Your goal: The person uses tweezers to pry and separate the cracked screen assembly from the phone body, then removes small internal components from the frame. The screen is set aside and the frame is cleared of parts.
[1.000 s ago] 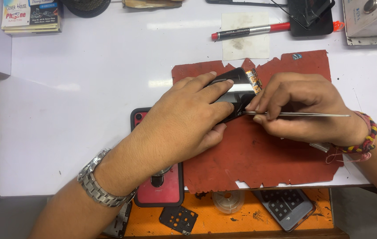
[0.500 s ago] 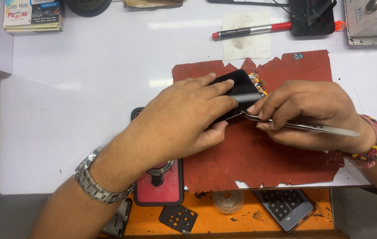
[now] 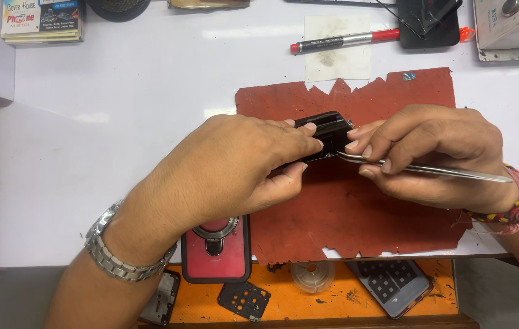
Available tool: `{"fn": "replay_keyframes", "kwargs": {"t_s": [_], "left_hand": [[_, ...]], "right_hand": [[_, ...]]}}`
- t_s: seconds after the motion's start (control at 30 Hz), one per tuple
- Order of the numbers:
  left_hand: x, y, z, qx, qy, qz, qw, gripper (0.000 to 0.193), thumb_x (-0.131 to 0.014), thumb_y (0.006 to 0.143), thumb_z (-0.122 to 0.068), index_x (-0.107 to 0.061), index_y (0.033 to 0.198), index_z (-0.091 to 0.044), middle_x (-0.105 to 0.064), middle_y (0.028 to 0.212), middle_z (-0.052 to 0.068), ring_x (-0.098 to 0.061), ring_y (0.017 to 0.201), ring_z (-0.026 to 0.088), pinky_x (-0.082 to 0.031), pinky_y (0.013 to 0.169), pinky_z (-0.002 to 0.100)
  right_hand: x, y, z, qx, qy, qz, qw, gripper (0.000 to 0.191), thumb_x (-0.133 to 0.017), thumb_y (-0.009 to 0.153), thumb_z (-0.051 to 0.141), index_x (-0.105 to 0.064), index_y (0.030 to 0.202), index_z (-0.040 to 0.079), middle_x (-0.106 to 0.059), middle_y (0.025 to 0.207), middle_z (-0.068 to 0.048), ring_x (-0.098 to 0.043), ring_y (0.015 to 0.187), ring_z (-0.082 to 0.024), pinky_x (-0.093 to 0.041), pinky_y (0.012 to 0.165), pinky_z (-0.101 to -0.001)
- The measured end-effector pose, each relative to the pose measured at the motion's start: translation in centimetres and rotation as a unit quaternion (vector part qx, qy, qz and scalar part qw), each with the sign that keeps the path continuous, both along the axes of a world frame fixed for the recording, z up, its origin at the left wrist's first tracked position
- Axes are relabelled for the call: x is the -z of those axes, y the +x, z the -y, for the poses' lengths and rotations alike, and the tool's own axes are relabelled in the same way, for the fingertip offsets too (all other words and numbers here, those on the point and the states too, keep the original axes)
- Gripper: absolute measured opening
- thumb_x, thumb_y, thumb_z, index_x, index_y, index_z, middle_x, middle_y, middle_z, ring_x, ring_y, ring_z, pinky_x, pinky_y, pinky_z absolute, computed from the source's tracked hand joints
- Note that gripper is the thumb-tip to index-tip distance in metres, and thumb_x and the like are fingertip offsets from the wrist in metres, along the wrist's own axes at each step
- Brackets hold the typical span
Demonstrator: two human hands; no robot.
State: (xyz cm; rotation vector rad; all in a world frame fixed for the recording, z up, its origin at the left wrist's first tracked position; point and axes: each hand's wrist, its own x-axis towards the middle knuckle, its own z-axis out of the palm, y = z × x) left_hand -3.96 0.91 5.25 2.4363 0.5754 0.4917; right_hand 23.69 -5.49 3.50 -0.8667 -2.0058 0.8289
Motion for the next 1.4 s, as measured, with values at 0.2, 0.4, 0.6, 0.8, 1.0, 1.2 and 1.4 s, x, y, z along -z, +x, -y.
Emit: {"fn": "replay_keyframes", "kwargs": {"t_s": [0.2, 0.4, 0.6, 0.8, 1.0, 1.2, 1.4], "left_hand": [[0.0, 0.1, 0.1, 0.003, 0.012, -0.003, 1.000, 0.024, -0.065, 0.089, -0.015, -0.078, 0.107, -0.006, -0.079, 0.101, 0.011, -0.074, 0.108, 0.021, -0.061, 0.081, 0.037], [0.0, 0.2, 0.2, 0.000, 0.017, 0.000, 1.000, 0.022, -0.065, 0.089, -0.015, -0.078, 0.105, -0.006, -0.079, 0.102, 0.010, -0.075, 0.104, 0.020, -0.061, 0.080, 0.036], [0.2, 0.2, 0.2, 0.005, 0.018, 0.001, 1.000, 0.020, -0.065, 0.090, -0.015, -0.078, 0.102, -0.007, -0.079, 0.101, 0.009, -0.074, 0.107, 0.020, -0.061, 0.082, 0.036], [0.1, 0.2, 0.2, 0.010, 0.037, -0.002, 0.999, 0.021, -0.065, 0.089, -0.014, -0.079, 0.103, -0.008, -0.079, 0.101, 0.009, -0.074, 0.107, 0.021, -0.060, 0.083, 0.037], [0.3, 0.2, 0.3, 0.007, 0.041, -0.020, 0.999, 0.021, -0.065, 0.089, -0.015, -0.079, 0.104, -0.010, -0.079, 0.102, 0.010, -0.075, 0.101, 0.022, -0.060, 0.081, 0.038], [0.3, 0.3, 0.4, 0.014, 0.072, -0.013, 0.997, 0.022, -0.065, 0.089, -0.017, -0.079, 0.105, -0.010, -0.079, 0.102, 0.009, -0.075, 0.102, 0.022, -0.060, 0.079, 0.038], [0.3, 0.5, 0.3, 0.001, 0.029, -0.042, 0.999, 0.023, -0.064, 0.089, -0.017, -0.079, 0.105, -0.011, -0.078, 0.108, 0.008, -0.076, 0.095, 0.020, -0.061, 0.073, 0.036]], "right_hand": [[0.3, -0.1, 0.2, -0.006, -0.015, -0.009, 1.000, 0.023, -0.078, 0.082, -0.004, -0.060, 0.085, 0.011, -0.070, 0.097, -0.006, -0.076, 0.102, -0.019, -0.064, 0.104, -0.0413], [0.5, 0.0, 0.1, -0.011, -0.015, -0.004, 1.000, 0.023, -0.079, 0.082, -0.003, -0.061, 0.085, 0.012, -0.071, 0.097, -0.006, -0.075, 0.103, -0.019, -0.064, 0.104, -0.0412], [0.5, 0.2, 0.0, -0.014, -0.020, 0.000, 1.000, 0.021, -0.078, 0.082, -0.001, -0.061, 0.085, 0.011, -0.072, 0.095, -0.006, -0.076, 0.101, -0.020, -0.065, 0.101, -0.0408], [0.6, 0.5, -0.2, -0.009, -0.028, 0.015, 0.999, 0.022, -0.079, 0.084, -0.002, -0.060, 0.085, 0.010, -0.074, 0.098, -0.008, -0.078, 0.102, -0.021, -0.063, 0.097, -0.0379], [0.9, 0.5, 0.3, 0.014, -0.092, -0.022, 0.995, 0.022, -0.078, 0.085, -0.004, -0.060, 0.088, 0.008, -0.073, 0.101, -0.009, -0.077, 0.106, -0.020, -0.067, 0.098, -0.0344], [1.6, 0.3, 0.1, 0.057, -0.106, -0.027, 0.992, 0.022, -0.077, 0.089, -0.007, -0.059, 0.088, 0.007, -0.072, 0.106, -0.011, -0.076, 0.100, -0.018, -0.066, 0.088, -0.0273], [0.6, 0.0, -0.3, 0.014, -0.038, -0.006, 0.999, 0.020, -0.072, 0.084, -0.006, -0.058, 0.087, 0.008, -0.065, 0.103, -0.009, -0.074, 0.105, -0.021, -0.066, 0.092, -0.0318]]}}
